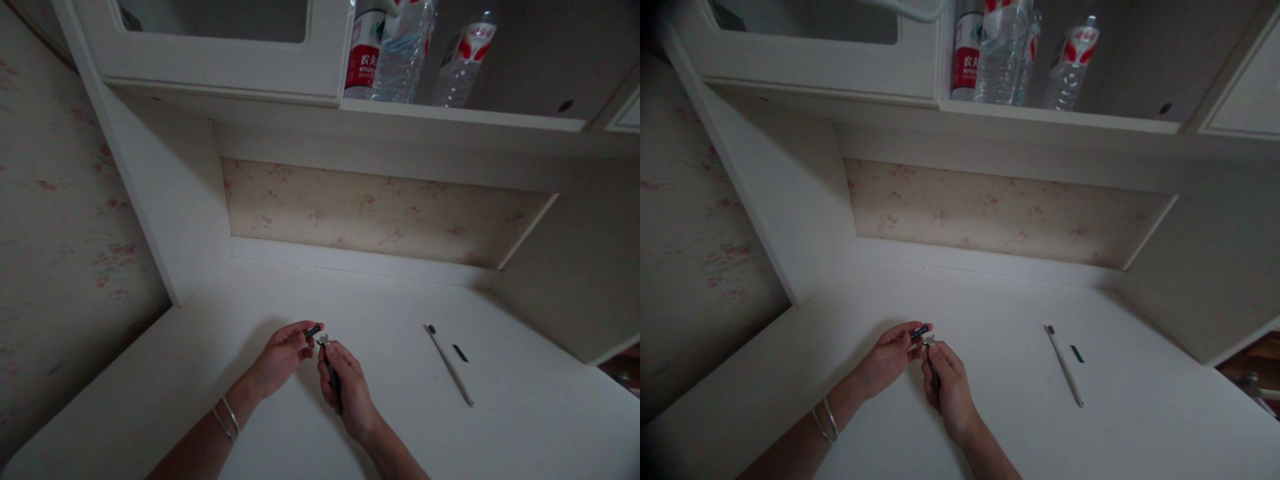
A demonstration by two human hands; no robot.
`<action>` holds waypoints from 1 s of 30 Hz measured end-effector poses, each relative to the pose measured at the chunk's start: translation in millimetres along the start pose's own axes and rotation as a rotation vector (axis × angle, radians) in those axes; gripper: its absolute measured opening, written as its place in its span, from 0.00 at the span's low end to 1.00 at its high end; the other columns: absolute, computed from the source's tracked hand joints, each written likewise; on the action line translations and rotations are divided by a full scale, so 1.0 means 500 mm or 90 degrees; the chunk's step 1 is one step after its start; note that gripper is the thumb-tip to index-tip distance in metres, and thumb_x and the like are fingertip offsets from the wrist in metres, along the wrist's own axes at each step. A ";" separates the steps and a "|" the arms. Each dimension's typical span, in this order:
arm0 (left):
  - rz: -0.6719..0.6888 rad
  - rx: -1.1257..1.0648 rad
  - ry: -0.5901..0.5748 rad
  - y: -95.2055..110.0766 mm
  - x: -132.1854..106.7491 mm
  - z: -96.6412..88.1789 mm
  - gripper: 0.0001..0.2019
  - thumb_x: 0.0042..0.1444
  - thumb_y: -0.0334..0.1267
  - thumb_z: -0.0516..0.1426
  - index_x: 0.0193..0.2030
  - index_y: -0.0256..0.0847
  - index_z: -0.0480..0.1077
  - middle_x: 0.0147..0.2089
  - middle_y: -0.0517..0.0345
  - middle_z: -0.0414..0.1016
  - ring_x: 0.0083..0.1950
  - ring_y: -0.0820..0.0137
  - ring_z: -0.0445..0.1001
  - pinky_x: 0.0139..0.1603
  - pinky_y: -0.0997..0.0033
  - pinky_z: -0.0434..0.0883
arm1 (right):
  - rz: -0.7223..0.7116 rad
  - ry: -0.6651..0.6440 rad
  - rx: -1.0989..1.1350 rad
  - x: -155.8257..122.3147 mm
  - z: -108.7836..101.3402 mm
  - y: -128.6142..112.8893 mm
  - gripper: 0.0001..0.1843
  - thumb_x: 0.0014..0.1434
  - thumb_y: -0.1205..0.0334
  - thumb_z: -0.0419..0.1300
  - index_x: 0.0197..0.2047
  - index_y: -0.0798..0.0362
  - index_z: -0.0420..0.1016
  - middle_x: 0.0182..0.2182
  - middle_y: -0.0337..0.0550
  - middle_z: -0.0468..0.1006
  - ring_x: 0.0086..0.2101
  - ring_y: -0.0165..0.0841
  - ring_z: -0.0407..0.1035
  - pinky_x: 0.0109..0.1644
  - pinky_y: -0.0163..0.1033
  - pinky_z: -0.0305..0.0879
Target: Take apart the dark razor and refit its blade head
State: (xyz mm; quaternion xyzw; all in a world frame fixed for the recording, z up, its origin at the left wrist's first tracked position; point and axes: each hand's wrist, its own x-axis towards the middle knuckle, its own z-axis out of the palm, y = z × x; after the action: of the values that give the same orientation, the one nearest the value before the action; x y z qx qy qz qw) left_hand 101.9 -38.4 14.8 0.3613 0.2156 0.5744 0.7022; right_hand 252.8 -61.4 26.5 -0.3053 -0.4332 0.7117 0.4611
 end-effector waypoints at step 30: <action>-0.019 0.012 -0.047 -0.014 -0.001 -0.007 0.15 0.45 0.38 0.67 0.42 0.43 0.78 0.52 0.49 0.75 0.40 0.70 0.73 0.43 0.69 0.65 | -0.024 -0.001 -0.139 -0.008 0.005 -0.001 0.23 0.58 0.40 0.55 0.30 0.54 0.64 0.17 0.30 0.55 0.15 0.21 0.43 0.16 0.29 0.37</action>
State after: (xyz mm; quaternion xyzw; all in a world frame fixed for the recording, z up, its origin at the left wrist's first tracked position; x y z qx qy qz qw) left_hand 103.8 -38.7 7.3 0.3856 0.1998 0.5482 0.7148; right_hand 252.3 -65.6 28.4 -0.3448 -0.5146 0.6514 0.4382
